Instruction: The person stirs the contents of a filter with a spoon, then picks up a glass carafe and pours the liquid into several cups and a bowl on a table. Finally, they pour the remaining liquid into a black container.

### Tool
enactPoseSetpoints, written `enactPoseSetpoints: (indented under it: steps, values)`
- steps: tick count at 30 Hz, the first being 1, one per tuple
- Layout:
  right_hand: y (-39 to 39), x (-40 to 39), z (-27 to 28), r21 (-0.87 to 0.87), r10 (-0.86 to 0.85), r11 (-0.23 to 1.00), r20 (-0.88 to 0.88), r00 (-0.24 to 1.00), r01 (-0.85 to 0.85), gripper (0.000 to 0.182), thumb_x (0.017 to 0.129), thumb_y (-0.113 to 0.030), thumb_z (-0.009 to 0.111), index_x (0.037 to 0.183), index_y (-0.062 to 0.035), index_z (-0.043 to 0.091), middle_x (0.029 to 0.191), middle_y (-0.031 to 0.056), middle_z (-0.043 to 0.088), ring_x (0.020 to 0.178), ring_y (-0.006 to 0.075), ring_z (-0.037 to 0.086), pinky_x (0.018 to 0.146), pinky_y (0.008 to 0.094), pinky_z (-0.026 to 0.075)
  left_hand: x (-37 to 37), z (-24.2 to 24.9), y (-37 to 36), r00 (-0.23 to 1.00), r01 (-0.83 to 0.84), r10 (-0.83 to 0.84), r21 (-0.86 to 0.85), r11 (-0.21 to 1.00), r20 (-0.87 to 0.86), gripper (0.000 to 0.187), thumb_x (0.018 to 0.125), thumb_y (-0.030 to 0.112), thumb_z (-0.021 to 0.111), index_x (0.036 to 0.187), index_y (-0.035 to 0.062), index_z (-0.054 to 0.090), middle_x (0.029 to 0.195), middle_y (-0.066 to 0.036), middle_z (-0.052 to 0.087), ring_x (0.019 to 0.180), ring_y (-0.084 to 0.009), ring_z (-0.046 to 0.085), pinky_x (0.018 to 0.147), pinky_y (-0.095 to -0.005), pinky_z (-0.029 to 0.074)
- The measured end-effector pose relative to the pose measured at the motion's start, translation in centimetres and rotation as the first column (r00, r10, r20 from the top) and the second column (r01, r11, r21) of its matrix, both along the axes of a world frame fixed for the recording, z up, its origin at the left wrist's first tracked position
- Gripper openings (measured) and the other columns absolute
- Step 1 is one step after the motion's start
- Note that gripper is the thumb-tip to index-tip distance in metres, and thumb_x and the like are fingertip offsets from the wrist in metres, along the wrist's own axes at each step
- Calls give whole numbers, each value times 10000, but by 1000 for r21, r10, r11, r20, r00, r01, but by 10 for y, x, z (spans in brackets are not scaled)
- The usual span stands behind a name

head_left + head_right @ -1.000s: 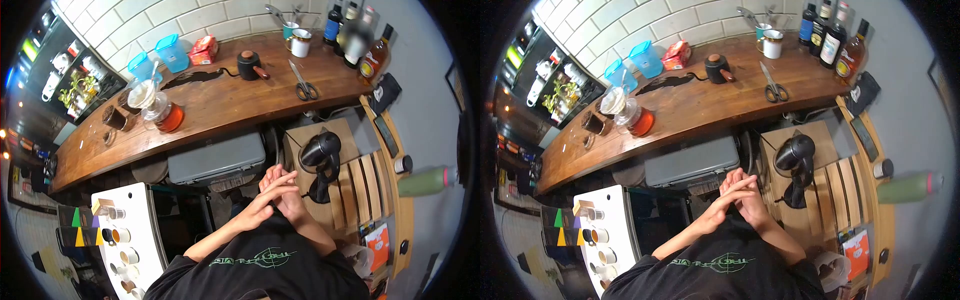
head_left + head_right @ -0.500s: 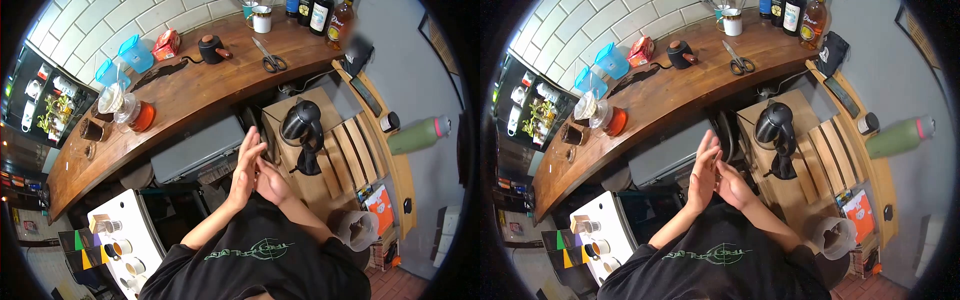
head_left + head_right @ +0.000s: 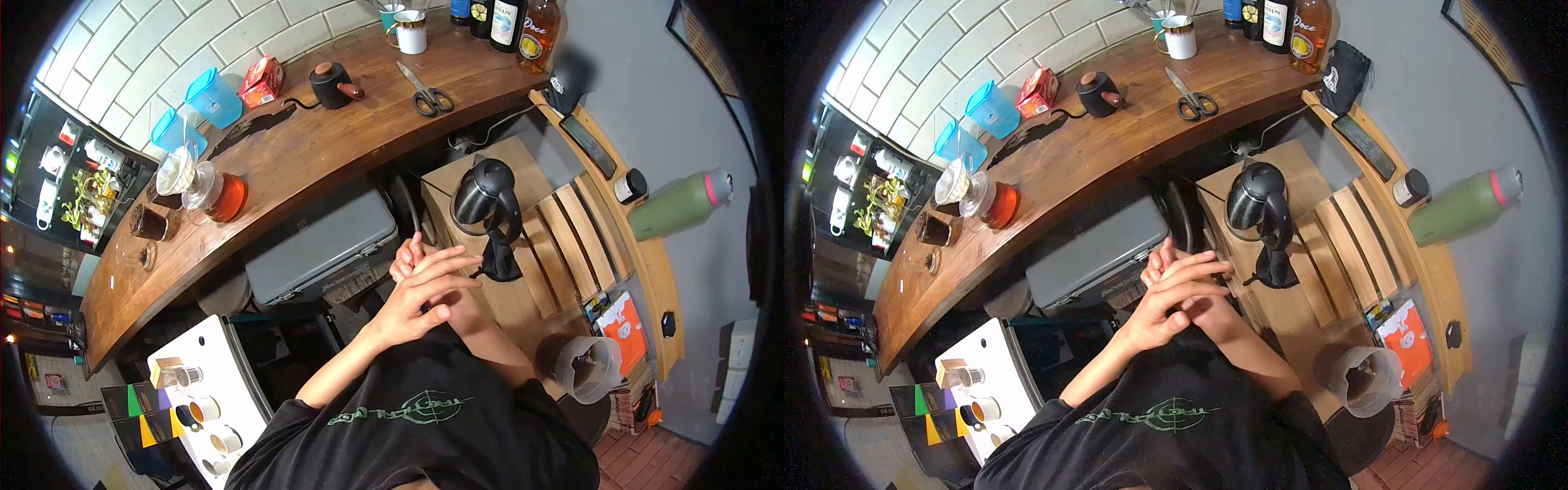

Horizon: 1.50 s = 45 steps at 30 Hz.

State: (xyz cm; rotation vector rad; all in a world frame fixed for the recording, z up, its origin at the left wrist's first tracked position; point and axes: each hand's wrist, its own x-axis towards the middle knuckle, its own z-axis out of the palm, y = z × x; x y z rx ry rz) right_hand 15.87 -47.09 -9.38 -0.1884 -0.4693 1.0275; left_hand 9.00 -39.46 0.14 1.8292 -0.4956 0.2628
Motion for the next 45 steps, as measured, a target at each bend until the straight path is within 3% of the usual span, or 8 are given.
enactPoseSetpoints:
  steps: [4,8,16,28,29,33,41,45]
  values:
    - [-25,4,38,-378,-55,922,90,994,85,239,994,-142,517,1224,-76,529,1118,33,541,1001,109,524,904,263,437,-12,8,11,977,-197,205,-110,974,66,787,955,700,344,1208,32,674,1506,-246,401,1431,-371,338,1162,-538,178]
    - [-19,16,62,-241,-102,955,281,954,173,271,1048,-245,510,1213,-42,577,1066,-5,577,997,93,533,878,284,427,-14,-3,14,980,-190,192,-550,813,-54,841,962,704,314,1297,-13,599,1598,-236,221,1463,-353,269,1177,-491,183]
    - [0,8,42,-259,-59,966,-151,987,18,282,1024,-391,530,1066,-124,612,1038,-27,614,1005,100,562,857,268,423,-18,-9,15,985,-158,169,-480,863,-22,852,961,709,278,1219,-2,672,1603,-248,211,1513,-360,131,1203,-496,83]
    - [10,-4,19,-156,14,987,-102,995,-30,163,1021,-257,513,1065,-120,589,1002,-4,591,1021,135,557,934,319,445,-18,-18,9,988,-148,103,-498,854,-117,877,976,703,192,1191,11,686,1600,-244,232,1491,-372,196,1199,-501,83]
    - [14,-8,17,-368,-94,930,-271,958,-13,357,1052,-408,447,829,-130,428,765,-15,395,759,152,424,747,302,410,-18,-17,8,988,-148,102,-498,854,-118,877,976,703,192,1191,11,686,1600,-244,232,1491,-372,196,1199,-501,83]
    - [20,-1,4,-198,-17,980,-196,980,-22,392,1048,-451,455,807,-147,395,712,-29,339,678,119,341,677,269,364,-15,2,10,999,-36,35,-48,998,-37,835,963,708,290,1179,3,680,1442,-251,491,1459,-391,278,1169,-530,181]
    - [7,34,47,-336,-120,905,387,914,261,365,1076,-262,427,873,-29,621,982,78,645,884,144,591,857,293,462,-43,-27,49,887,-459,388,-577,676,-251,103,992,98,551,1066,26,557,964,-39,553,905,-147,545,880,-265,433]
    - [25,7,86,-458,-80,814,519,851,357,218,1048,-176,482,1059,-13,626,1018,57,622,936,121,588,867,269,461,-49,-22,59,888,-456,380,-619,640,-260,288,936,21,631,1170,65,469,1062,-26,479,991,-121,484,901,-259,395]
